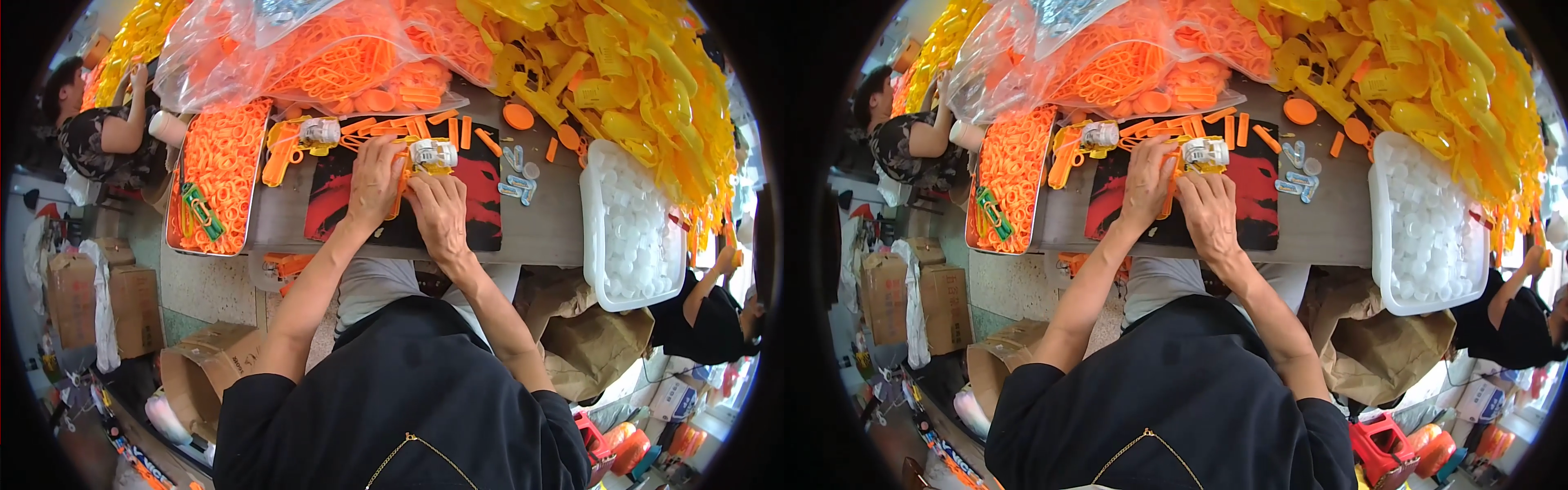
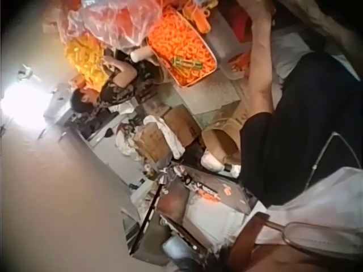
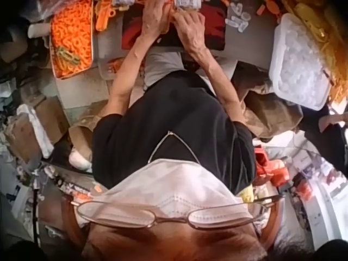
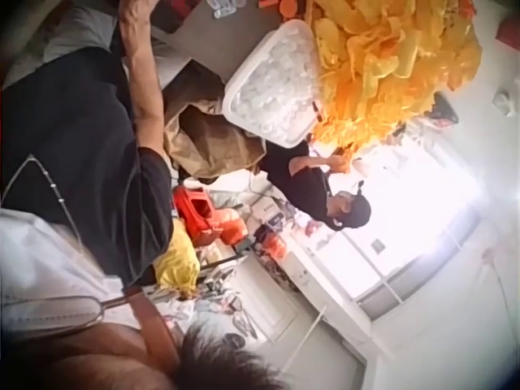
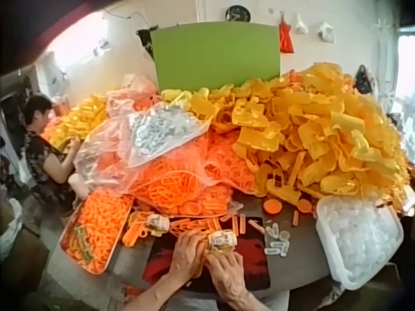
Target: Assembling plastic toy guns by attaching components and applying labels at a factory workbench.
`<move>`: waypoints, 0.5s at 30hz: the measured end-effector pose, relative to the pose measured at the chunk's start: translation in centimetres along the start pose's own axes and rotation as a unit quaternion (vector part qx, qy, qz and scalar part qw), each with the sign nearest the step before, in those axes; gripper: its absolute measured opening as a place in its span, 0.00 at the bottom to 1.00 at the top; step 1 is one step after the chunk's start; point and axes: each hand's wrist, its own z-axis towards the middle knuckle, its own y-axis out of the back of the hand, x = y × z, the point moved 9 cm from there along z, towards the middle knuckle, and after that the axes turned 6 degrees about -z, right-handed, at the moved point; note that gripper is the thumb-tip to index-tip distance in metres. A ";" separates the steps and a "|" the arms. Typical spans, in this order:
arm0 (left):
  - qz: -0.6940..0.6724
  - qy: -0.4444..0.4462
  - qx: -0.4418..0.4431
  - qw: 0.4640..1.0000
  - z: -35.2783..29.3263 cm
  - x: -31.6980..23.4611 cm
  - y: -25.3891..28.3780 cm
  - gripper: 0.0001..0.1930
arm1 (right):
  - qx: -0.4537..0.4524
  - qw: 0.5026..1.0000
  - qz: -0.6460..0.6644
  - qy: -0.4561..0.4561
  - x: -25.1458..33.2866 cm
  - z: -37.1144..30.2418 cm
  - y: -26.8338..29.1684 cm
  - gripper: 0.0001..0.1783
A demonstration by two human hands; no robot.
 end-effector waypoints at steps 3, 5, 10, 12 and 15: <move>-0.025 0.003 -0.003 1.000 0.2 -0.5 0.2 0.11 | 0.001 1.000 -0.026 0.011 0.2 -0.1 -0.5 0.18; -0.025 0.006 -0.003 1.000 0.2 -0.4 0.4 0.11 | -0.001 1.000 -0.027 0.013 0.4 0.1 -0.4 0.18; -0.030 0.008 -0.007 1.000 0.0 0.2 0.6 0.13 | 0.008 0.999 -0.040 0.011 0.4 0.3 -0.8 0.20; -0.028 0.007 -0.005 1.000 -0.1 0.2 0.6 0.14 | 0.012 0.998 -0.055 0.017 0.5 0.4 -0.5 0.20; -0.045 0.013 0.009 0.999 0.5 0.4 0.7 0.17 | 0.059 0.993 -0.069 0.081 -0.6 1.2 0.1 0.21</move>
